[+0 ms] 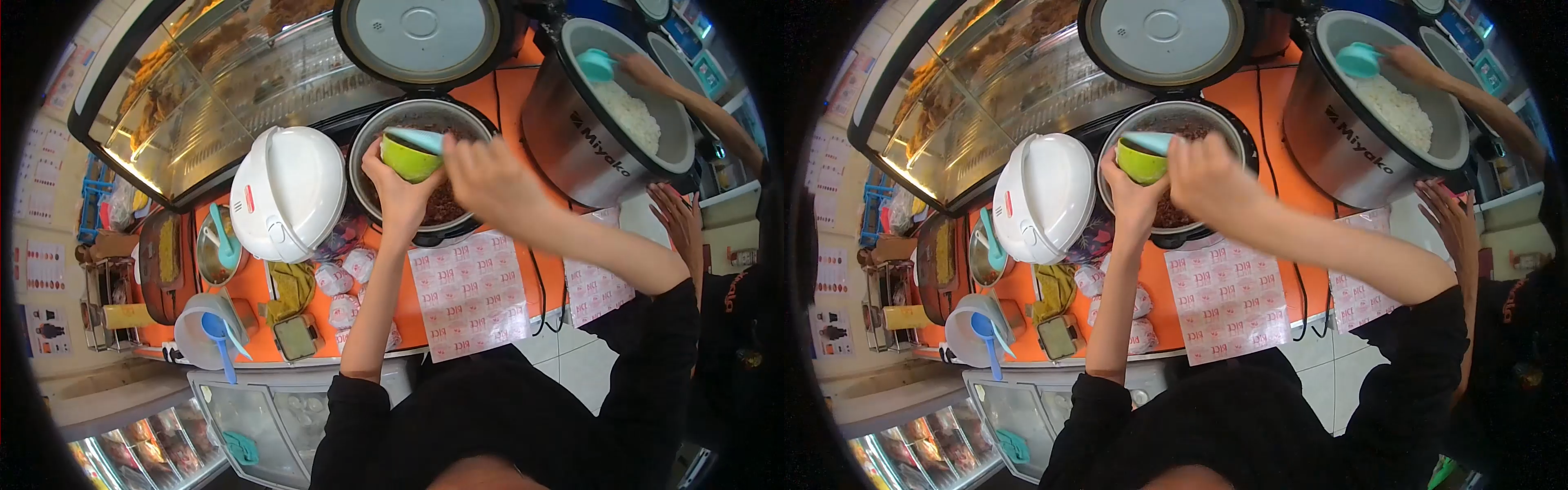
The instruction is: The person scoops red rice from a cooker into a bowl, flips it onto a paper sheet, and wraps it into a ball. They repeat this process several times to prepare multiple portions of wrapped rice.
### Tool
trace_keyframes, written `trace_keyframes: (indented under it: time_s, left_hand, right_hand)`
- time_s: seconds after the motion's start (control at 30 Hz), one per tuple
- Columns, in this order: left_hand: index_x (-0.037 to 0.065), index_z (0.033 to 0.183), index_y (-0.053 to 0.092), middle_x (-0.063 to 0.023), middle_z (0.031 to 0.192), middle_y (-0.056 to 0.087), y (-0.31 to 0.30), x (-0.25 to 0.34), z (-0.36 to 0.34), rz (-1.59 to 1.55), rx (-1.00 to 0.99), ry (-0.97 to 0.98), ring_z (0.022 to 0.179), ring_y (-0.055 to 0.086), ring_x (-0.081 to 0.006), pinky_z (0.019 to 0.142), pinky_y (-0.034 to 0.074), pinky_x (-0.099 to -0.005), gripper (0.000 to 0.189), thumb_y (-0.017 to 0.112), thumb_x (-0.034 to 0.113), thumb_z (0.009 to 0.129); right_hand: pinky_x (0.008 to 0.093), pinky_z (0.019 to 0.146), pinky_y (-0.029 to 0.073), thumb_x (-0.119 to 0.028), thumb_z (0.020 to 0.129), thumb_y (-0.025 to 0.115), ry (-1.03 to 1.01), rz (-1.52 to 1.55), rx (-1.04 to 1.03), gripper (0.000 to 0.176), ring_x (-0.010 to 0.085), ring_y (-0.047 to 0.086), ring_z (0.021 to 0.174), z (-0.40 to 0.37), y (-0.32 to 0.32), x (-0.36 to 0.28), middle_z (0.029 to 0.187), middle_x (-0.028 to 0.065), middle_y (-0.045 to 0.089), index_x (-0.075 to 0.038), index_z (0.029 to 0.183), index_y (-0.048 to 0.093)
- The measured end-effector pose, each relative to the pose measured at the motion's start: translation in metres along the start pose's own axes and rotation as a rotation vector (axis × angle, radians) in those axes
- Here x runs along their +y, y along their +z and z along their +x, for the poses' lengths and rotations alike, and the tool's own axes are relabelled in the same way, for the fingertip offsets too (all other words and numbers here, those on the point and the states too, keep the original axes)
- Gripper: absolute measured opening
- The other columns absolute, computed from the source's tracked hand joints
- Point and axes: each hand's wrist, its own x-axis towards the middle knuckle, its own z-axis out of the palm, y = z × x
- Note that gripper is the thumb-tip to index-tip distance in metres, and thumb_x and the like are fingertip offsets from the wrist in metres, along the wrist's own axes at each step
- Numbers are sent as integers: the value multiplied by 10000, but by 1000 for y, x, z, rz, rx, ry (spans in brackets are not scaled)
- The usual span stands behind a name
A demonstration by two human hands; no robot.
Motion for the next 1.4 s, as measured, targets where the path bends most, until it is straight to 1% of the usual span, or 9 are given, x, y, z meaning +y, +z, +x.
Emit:
trace_keyframes:
  time_s: [0.2,0.37,0.5,0.73,0.87,0.93,1.07,1.23,1.4]
  left_hand:
    - [-10,1188,259,-136,1162,355,-8,3,1,-101,-120,-28,1114,406,-235,961,339,-343,908,853,144,520]
    - [13,1148,269,-106,1128,377,-11,3,2,-177,-157,59,1084,427,-197,949,355,-318,882,857,105,497]
    - [14,1123,279,-108,1102,382,-10,-8,6,-141,-62,114,1042,446,-196,929,361,-318,842,845,97,504]
    - [56,1146,246,-105,1099,426,-6,-6,-4,-123,-71,118,1036,465,-203,918,378,-336,846,806,62,513]
    - [36,1105,239,-131,1111,408,-8,-20,7,-157,-47,118,1059,452,-208,931,364,-340,859,851,141,512]
    - [21,1131,234,-139,1137,373,-16,-7,4,-9,51,142,1103,409,-220,951,336,-341,900,863,179,506]
    - [-6,1220,304,-115,1136,444,-41,-10,-1,-296,-8,77,1074,463,-207,936,374,-330,893,853,121,527]
    - [10,1255,329,-102,1184,479,-81,4,-64,-551,-108,-258,1094,498,-210,943,424,-360,910,818,-6,487]
    - [44,1335,236,-104,1315,353,-97,-16,-116,-639,-50,-405,1193,406,-229,985,386,-372,1065,841,30,458]
  right_hand:
    - [297,558,391,-119,746,552,197,275,-40,481,148,562,645,-11,-12,29,758,45,523,-10,1211,492]
    - [374,643,462,-159,880,471,398,1374,44,338,296,612,682,-23,27,45,810,185,608,-90,1209,509]
    - [291,895,389,-194,932,419,627,1557,-520,352,182,542,1034,-26,-13,34,1106,195,578,-31,1240,470]
    - [338,910,392,-194,911,449,544,1695,-34,345,268,526,1091,-38,33,-7,1138,183,563,0,1192,497]
    - [289,835,414,-225,902,486,561,1872,-247,343,176,560,979,-27,21,22,1069,145,595,-33,1185,518]
    - [266,752,427,-261,881,526,702,1781,-231,317,106,559,869,-28,16,44,947,110,629,-28,1090,572]
    - [328,644,454,-359,824,588,703,1105,-285,325,272,608,653,-21,0,82,690,115,620,-36,853,614]
    - [429,699,408,-295,745,628,97,434,-175,211,267,589,654,-6,53,43,621,99,566,-99,788,565]
    - [374,646,448,-288,768,574,-60,327,-102,186,241,597,574,38,96,-12,572,71,573,-109,747,624]
